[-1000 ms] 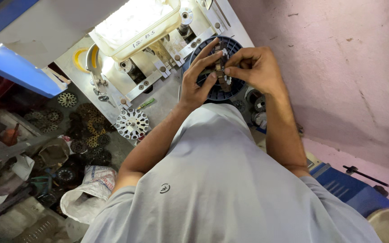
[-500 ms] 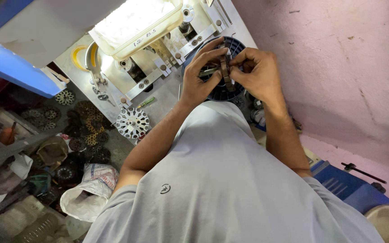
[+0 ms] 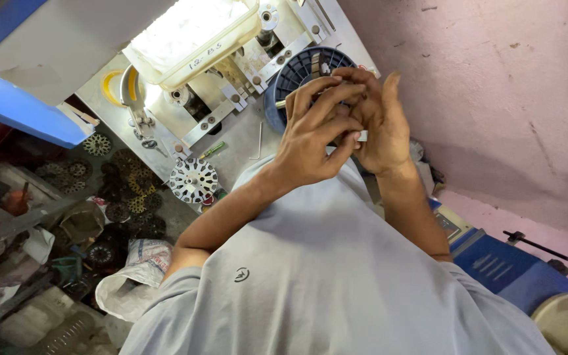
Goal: The person assembles a mechanical device by placing a metal disc into a machine and securing it with a clamp. They use a hex key to tighten bolts on the clamp and adjust the machine's settings on a digital control panel.
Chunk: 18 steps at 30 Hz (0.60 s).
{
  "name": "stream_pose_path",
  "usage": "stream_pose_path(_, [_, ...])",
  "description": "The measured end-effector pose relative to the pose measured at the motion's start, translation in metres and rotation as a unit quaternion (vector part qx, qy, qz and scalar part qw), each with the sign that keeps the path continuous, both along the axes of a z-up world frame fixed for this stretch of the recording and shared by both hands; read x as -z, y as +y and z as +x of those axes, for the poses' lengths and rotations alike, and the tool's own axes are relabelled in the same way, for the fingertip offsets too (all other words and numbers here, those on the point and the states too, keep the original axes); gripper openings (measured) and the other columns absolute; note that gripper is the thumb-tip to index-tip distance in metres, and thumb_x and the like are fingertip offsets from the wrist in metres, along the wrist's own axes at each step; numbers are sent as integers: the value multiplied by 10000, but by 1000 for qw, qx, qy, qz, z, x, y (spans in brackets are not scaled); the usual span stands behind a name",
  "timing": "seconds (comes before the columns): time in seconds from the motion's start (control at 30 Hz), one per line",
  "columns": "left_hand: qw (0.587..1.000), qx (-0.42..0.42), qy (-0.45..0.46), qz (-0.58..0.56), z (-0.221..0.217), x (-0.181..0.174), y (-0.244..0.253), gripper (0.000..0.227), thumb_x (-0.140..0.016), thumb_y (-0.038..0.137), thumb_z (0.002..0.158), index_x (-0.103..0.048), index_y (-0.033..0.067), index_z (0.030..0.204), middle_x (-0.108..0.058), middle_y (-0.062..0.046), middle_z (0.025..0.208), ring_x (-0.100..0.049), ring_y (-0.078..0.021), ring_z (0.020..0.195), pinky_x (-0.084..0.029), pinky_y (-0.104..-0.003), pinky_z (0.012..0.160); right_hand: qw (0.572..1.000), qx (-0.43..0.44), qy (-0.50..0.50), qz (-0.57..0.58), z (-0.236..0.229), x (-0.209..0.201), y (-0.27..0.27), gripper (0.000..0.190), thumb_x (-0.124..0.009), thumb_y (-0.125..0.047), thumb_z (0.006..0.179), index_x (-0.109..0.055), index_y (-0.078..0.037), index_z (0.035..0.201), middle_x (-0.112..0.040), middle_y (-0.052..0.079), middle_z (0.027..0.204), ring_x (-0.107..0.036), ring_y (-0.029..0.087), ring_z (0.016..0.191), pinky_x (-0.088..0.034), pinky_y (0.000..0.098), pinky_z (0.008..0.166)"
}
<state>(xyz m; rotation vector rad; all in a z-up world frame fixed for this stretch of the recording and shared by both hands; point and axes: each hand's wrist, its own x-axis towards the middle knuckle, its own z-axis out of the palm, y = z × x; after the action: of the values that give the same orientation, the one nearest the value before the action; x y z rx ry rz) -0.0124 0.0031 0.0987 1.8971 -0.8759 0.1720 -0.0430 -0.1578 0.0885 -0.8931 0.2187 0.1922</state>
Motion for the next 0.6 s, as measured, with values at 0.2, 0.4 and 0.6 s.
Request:
stream_pose_path(0.2, [996,-54,17,-73,-6,4,-3,99,-715,77,941,-677,85,1031,-685,-35,1237,-585,-257,1231,-417,-394,1037,1000,3,9,-18,-8,9,-7,729,-351,-652,1079,-558,0,1328,-622,128,1129,-670,211,881,-480,256,585])
stream_pose_path(0.4, [980,-69,123,-139,-4,7,9,158,-659,177,1078,-595,33,1089,-609,-104,1040,-625,-209,896,-522,-307,810,979,14,-173,-109,-24,28,-12,182,-739,-78,1080,-608,29,1147,-639,95,859,-535,56,625,-388,195,543])
stream_pose_path(0.6, [970,-42,184,-155,-10,17,9,109,-639,127,1076,-581,36,1094,-607,-77,1004,-641,-168,822,-539,-292,755,943,48,-191,-269,-24,11,-5,128,-684,-55,1060,-599,11,1130,-743,117,908,-595,59,636,-439,199,559])
